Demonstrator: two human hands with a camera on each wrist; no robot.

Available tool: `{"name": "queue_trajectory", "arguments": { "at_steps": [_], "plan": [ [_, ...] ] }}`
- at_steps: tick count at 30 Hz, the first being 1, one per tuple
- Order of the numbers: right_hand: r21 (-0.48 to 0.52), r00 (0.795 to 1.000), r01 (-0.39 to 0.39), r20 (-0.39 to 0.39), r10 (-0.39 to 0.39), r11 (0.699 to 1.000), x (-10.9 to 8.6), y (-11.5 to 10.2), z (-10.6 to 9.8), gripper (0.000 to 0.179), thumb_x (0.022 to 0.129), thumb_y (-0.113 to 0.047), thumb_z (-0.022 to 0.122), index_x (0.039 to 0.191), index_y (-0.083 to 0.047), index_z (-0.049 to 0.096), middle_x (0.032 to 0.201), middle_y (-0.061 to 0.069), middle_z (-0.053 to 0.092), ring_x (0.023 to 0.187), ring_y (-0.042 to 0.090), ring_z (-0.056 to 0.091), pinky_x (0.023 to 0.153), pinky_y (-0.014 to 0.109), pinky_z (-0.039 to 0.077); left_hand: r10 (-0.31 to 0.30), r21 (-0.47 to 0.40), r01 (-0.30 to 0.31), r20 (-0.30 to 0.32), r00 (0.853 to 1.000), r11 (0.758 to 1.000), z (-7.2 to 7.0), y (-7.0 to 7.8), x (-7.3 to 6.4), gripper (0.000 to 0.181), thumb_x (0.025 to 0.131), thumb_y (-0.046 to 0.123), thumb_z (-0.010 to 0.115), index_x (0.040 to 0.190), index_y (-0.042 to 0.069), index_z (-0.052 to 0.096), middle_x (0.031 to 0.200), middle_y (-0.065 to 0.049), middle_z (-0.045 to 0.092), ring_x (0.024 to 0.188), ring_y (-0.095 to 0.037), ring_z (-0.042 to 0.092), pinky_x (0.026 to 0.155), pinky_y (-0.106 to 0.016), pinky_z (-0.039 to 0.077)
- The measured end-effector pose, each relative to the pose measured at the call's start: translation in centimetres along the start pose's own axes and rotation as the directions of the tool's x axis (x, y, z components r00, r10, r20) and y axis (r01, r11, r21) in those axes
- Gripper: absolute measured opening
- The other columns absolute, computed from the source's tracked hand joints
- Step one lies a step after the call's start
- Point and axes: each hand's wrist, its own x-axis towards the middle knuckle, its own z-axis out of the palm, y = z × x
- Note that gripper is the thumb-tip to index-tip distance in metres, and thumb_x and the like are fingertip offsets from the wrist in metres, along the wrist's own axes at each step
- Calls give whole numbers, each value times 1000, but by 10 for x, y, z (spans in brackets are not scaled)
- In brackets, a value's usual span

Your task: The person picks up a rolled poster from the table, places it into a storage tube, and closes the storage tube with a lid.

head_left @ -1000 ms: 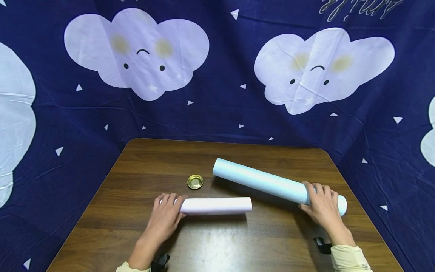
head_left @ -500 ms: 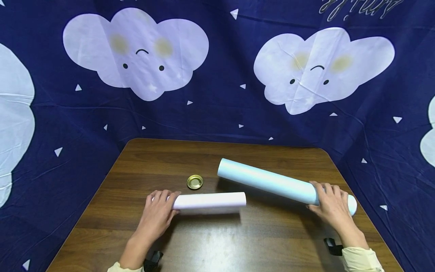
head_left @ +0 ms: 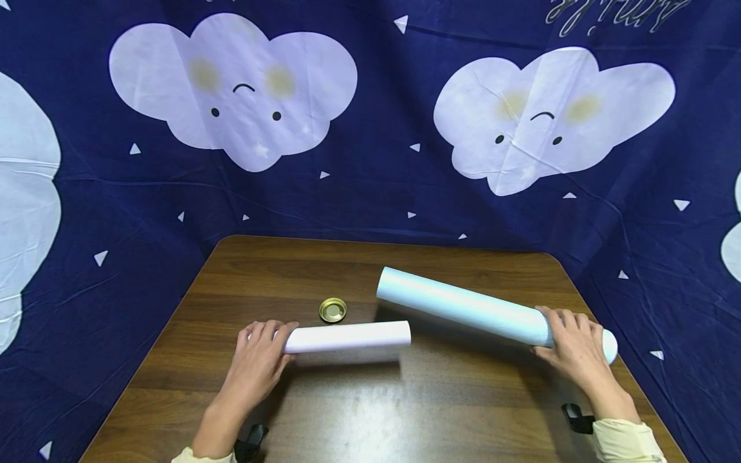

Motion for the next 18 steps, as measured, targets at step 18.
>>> {"name": "queue_trajectory", "arguments": {
  "at_steps": [18],
  "plan": [
    [17,1000,28,-14,-28,999,7,7,-9,81,50,-17,87,123,-11,51,107,24,55,97,46,46,77,59,28,-15,-1,15,-14,1000,1000,-11,-15,-1,61,65,16,85,119,13,57,100,-11,62,97,-35,57,88,-53,38]
  ]
}}
